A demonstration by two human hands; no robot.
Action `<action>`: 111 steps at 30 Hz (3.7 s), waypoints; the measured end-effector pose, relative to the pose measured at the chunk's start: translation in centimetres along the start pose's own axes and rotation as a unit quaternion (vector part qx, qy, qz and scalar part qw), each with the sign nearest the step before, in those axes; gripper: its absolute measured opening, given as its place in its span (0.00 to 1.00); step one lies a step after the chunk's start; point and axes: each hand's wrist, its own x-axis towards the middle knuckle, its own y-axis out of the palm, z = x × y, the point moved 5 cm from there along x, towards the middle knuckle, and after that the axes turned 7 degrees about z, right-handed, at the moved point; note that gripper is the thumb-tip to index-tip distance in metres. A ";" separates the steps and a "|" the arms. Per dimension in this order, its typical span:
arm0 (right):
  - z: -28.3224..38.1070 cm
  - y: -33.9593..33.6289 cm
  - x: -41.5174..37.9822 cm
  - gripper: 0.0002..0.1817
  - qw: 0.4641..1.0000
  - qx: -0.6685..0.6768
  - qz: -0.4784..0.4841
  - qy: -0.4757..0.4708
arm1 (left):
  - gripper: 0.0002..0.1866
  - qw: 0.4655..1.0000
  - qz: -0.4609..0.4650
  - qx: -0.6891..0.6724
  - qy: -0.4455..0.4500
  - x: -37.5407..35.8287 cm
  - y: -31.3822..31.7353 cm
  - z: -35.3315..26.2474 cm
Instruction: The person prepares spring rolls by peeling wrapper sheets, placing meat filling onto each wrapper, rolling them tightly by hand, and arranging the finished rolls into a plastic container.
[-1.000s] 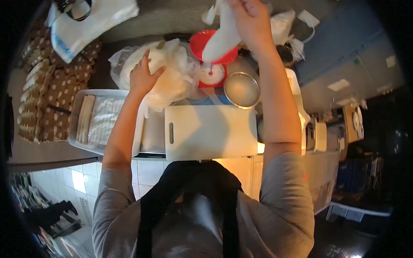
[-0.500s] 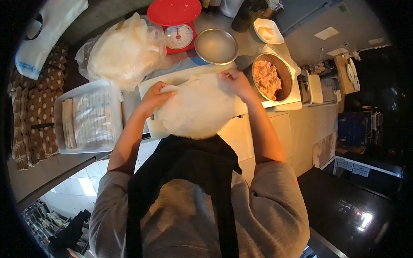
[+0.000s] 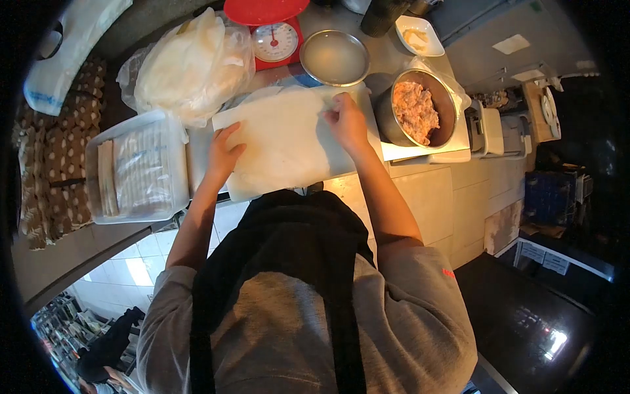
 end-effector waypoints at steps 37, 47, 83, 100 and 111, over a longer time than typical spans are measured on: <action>3.1 -10.7 -4.5 0.20 0.991 -0.063 -0.046 -0.105 | 0.29 0.997 0.026 0.050 -0.045 -1.9 1.1 -5.3; -11.1 -19.8 3.9 0.15 0.967 -0.149 0.120 0.166 | 0.31 0.835 0.341 -0.410 -0.136 5.8 19.6 -21.5; -7.6 -27.2 0.8 0.18 0.881 0.468 0.062 0.018 | 0.40 0.879 0.204 -0.400 -0.160 2.6 11.4 -14.5; 20.8 -5.5 24.7 0.17 0.957 0.069 0.260 -0.109 | 0.35 0.846 -0.012 -0.462 -0.266 -11.6 -0.7 -3.9; 22.0 -1.4 27.2 0.12 0.892 -0.296 0.137 -0.313 | 0.34 0.814 -0.073 -0.492 -0.298 -15.3 -2.0 -0.4</action>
